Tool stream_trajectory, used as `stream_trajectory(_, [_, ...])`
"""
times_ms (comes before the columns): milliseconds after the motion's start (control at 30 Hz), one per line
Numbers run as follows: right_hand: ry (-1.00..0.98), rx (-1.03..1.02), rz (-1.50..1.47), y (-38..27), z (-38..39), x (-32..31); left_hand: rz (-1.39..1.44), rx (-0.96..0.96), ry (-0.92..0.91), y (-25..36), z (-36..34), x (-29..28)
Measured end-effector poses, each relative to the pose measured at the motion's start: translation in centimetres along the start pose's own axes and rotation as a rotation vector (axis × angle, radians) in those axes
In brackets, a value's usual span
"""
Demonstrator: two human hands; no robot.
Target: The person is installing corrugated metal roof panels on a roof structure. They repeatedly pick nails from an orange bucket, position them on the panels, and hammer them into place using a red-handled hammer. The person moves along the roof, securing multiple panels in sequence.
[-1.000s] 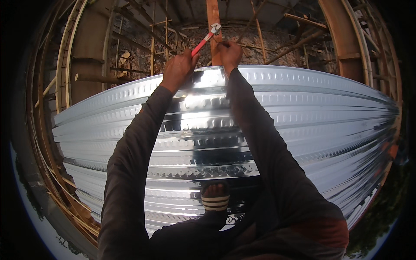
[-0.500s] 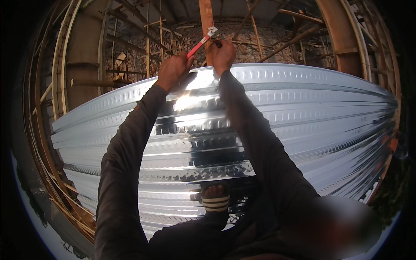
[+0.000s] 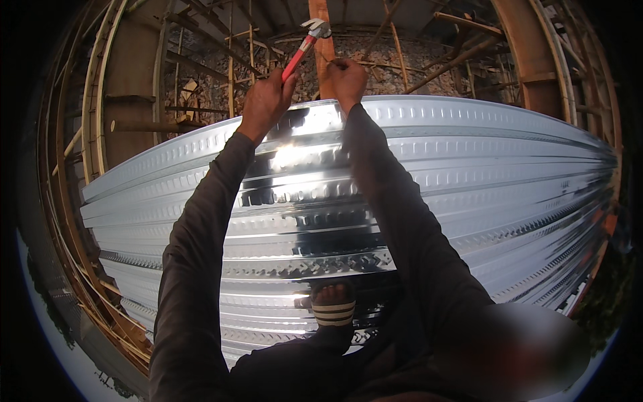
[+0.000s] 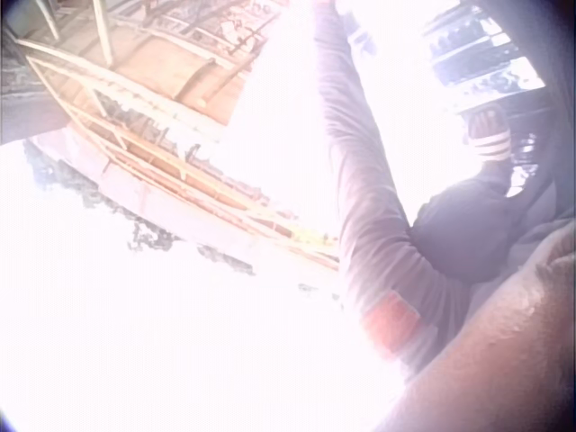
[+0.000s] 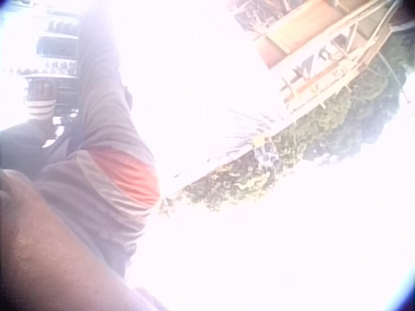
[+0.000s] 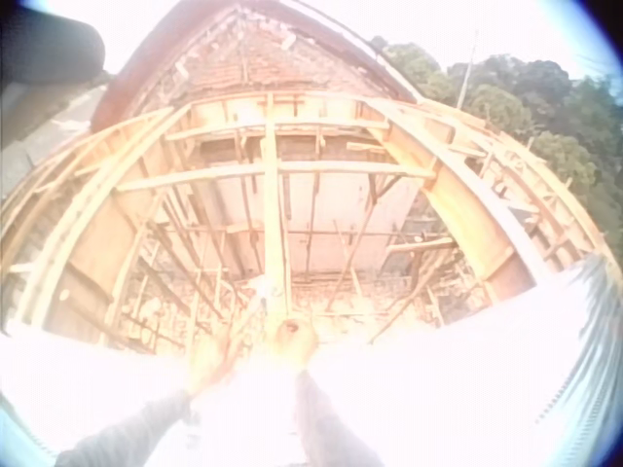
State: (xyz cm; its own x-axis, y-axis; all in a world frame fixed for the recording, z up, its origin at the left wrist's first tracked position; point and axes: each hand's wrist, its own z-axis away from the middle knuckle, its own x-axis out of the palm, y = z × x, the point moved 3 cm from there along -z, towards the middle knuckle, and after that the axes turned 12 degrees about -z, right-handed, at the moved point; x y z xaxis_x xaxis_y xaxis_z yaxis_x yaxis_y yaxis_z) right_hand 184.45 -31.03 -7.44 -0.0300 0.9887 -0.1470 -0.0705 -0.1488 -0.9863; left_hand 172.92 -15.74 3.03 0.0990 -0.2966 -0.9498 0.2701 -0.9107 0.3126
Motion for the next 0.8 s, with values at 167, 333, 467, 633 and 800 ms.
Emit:
stream_trajectory(167, [-0.062, 0.2, -0.213, 2.6, -2.0, -0.2, -0.034, 0.061, -0.008, -0.6, 0.0, 1.2])
stream_trajectory(333, [-0.045, 0.232, -0.209, 2.0, -1.7, -0.1, -0.085, 0.106, -0.031, -1.3, 0.3, 2.2])
stream_trajectory(467, [-0.063, 0.224, -0.162, 1.2, -1.1, -0.7, -0.063, 0.068, -0.025, -0.5, 0.8, 1.3])
stream_trajectory(633, [-0.041, 0.163, -0.116, 1.8, -1.4, -0.5, -0.097, 0.106, -0.028, -0.6, 0.0, 1.5])
stream_trajectory(800, [-0.049, 0.158, -0.085, 1.3, -1.2, -0.2, -0.176, 0.122, -0.089, -1.3, 0.3, 2.5])
